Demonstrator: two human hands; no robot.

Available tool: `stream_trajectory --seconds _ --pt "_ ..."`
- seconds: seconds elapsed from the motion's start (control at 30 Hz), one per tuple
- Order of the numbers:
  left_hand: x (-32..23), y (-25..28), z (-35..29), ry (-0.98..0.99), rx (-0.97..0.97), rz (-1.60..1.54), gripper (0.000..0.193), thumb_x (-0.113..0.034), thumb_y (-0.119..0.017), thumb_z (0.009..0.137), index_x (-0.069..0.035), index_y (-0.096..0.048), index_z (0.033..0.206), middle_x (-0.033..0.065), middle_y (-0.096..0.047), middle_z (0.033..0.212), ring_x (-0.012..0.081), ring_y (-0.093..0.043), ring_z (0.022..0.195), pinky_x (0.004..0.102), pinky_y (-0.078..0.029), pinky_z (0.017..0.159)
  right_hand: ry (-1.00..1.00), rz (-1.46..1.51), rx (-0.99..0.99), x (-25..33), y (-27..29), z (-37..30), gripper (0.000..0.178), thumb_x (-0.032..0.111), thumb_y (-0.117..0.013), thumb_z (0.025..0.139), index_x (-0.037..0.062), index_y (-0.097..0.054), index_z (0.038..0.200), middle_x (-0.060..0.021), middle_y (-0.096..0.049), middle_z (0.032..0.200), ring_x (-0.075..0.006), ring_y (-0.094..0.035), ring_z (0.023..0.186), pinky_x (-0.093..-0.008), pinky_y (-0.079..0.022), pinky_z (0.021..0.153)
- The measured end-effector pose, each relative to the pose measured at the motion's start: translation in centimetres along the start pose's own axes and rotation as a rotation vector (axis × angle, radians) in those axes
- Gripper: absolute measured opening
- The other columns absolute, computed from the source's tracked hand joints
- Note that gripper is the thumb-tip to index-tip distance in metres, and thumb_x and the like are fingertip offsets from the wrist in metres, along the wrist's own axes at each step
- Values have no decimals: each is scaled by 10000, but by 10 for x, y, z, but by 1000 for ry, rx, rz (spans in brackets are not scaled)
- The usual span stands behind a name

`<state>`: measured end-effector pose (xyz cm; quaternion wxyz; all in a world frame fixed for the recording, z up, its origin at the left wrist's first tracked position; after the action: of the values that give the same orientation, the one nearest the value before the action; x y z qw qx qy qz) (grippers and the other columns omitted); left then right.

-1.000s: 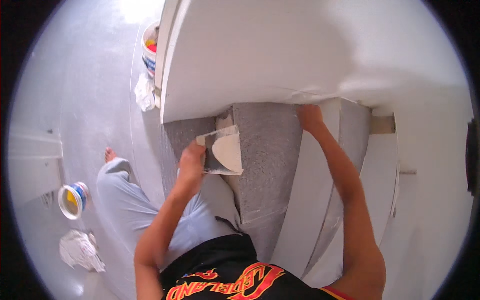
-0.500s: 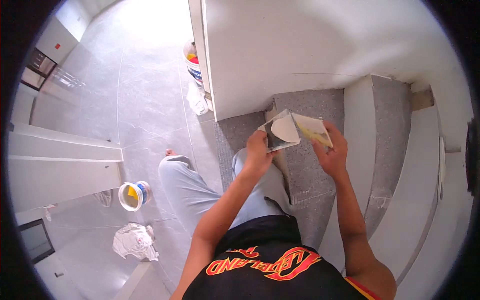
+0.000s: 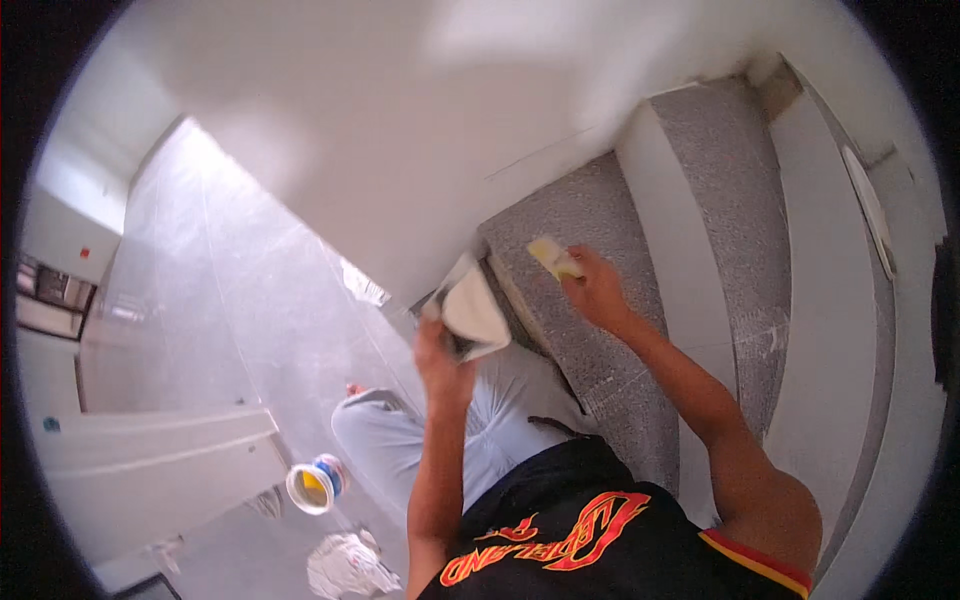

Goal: Applying and smoothing wall putty or filler to the staircase wall and trim using putty knives and a sponge.

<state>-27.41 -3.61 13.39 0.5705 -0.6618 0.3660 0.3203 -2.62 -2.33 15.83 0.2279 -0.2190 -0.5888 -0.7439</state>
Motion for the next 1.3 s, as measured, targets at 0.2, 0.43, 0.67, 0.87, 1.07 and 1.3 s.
stream_trajectory --seconds 0.2,0.43,0.67,0.87,1.07,1.3 --pt "-22 51 -10 94 -62 -214 390 -246 -417 848 -16 -476 1157 99 -548 1100 216 -536 1006 341 -425 879 -804 1554 -642 -91 -16 62 153 63 -529 811 -50 -504 911 -69 -510 808 -158 -538 736 -208 -500 587" --pt "7 132 -37 157 -259 -280 361 -206 -372 877 4 -474 1153 123 -545 1107 218 -546 994 327 -461 837 -833 2096 -905 -154 -15 146 123 77 -495 804 -9 -513 889 -93 -513 779 -163 -554 652 -226 -537 579" --pt "17 140 -42 96 -267 -282 381 -200 -387 868 17 -453 1175 142 -531 1128 219 -538 1003 313 -465 836 -673 2166 -958 -208 -18 174 103 88 -452 804 0 -485 764 -56 -476 598 -135 -453 467 -214 -408 407" --pt "20 122 -42 133 -266 -229 383 -215 -403 860 -7 -458 1176 120 -538 1106 209 -534 997 318 -461 818 -722 2226 -1034 -225 -32 185 116 84 -399 806 29 -468 730 -51 -459 585 -124 -416 452 -219 -350 391" --pt "25 132 -42 182 -175 -211 532 -198 -406 820 -63 -299 1324 53 -355 1335 194 -364 1204 345 -281 1002 -634 2346 -1075 -239 -25 201 115 68 -383 810 30 -452 726 -47 -456 591 -123 -412 458 -219 -367 406" --pt "15 130 -44 179 -181 -192 546 -194 -408 817 -63 -284 1333 57 -346 1342 197 -348 1217 350 -275 1009 -642 2384 -1074 -228 -6 206 46 72 -395 802 66 -410 759 -21 -392 642 -104 -352 462 -203 -337 394"
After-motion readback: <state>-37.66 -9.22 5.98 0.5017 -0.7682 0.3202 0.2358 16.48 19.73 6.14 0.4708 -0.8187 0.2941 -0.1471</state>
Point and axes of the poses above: each hand's wrist, its own z-axis towards the middle knuckle, its own y-axis out of the back of the hand, x = y × z, the point moved 4 cm from there along z, towards the middle knuckle
